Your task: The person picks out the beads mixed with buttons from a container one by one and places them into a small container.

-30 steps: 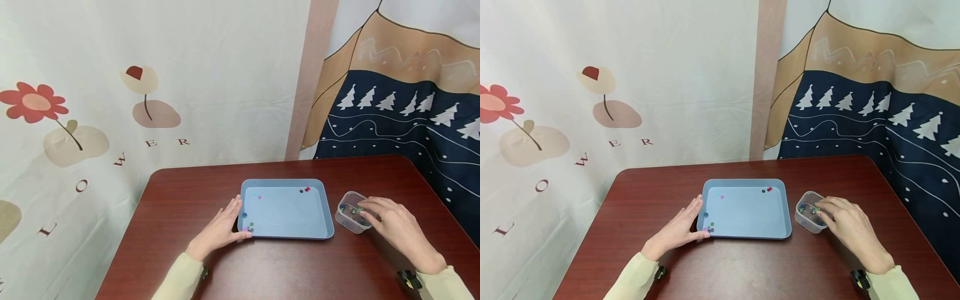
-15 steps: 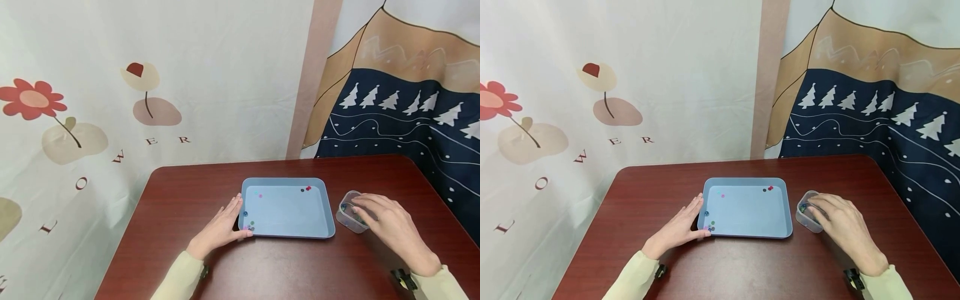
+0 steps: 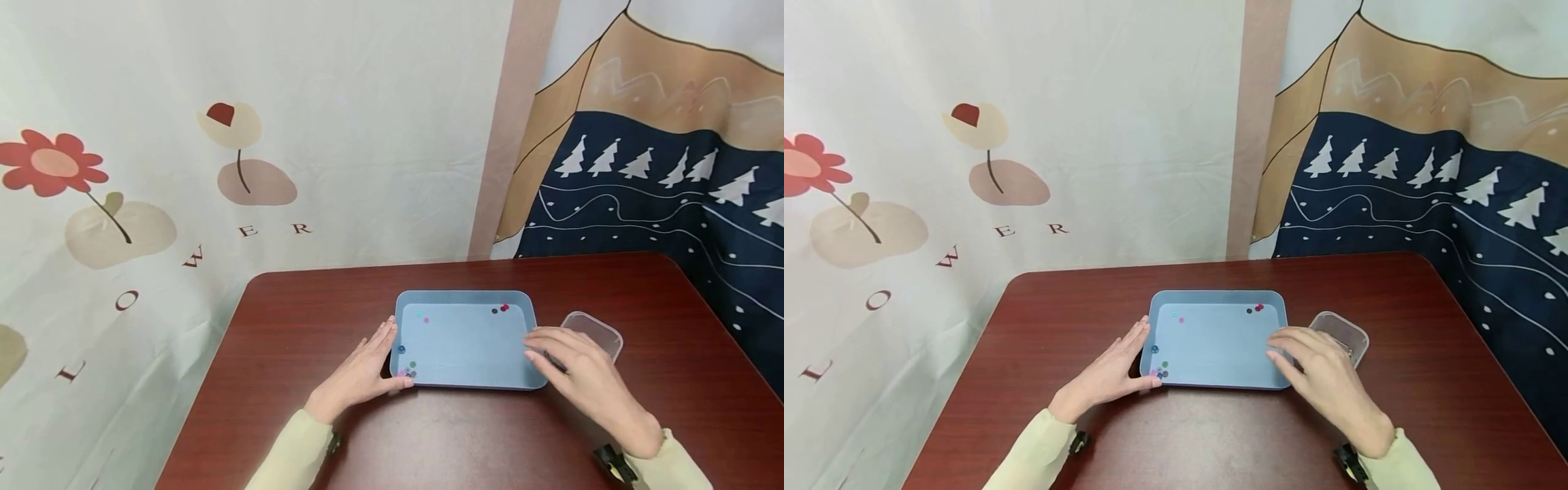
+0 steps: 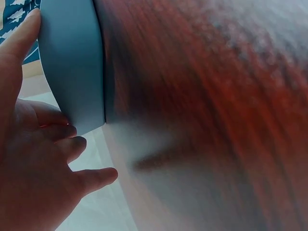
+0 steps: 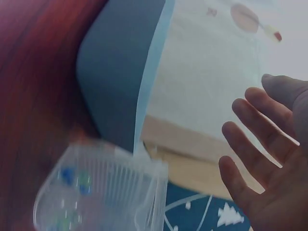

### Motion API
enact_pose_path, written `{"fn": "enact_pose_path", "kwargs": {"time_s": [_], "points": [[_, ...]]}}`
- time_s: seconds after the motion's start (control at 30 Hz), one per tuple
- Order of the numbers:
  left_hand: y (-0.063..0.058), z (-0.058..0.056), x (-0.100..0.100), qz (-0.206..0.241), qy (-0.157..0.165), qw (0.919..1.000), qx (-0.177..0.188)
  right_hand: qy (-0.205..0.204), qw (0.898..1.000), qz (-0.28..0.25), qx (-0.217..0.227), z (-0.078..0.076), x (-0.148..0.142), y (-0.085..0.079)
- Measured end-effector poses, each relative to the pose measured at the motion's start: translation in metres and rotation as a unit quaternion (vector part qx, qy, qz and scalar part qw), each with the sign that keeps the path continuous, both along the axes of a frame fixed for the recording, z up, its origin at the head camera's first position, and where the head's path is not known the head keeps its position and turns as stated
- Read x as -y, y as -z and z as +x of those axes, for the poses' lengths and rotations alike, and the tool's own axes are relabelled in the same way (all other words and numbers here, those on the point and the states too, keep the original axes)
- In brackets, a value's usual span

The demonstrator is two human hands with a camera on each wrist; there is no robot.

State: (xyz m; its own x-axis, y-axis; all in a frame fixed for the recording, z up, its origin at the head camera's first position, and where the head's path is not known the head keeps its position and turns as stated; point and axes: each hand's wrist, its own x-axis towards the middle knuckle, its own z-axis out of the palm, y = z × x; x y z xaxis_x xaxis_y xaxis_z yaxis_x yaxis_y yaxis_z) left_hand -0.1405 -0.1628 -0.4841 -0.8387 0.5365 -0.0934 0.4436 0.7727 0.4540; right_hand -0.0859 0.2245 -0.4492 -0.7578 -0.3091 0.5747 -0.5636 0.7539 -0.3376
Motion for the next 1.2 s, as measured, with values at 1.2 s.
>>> {"fn": "enact_pose_path", "kwargs": {"time_s": [1.2], "points": [[0.004, 0.000, 0.013, 0.008, -0.007, 0.9999, -0.008, -0.190, 0.972, 0.091, 0.100, -0.058, 0.127, 0.013]]}}
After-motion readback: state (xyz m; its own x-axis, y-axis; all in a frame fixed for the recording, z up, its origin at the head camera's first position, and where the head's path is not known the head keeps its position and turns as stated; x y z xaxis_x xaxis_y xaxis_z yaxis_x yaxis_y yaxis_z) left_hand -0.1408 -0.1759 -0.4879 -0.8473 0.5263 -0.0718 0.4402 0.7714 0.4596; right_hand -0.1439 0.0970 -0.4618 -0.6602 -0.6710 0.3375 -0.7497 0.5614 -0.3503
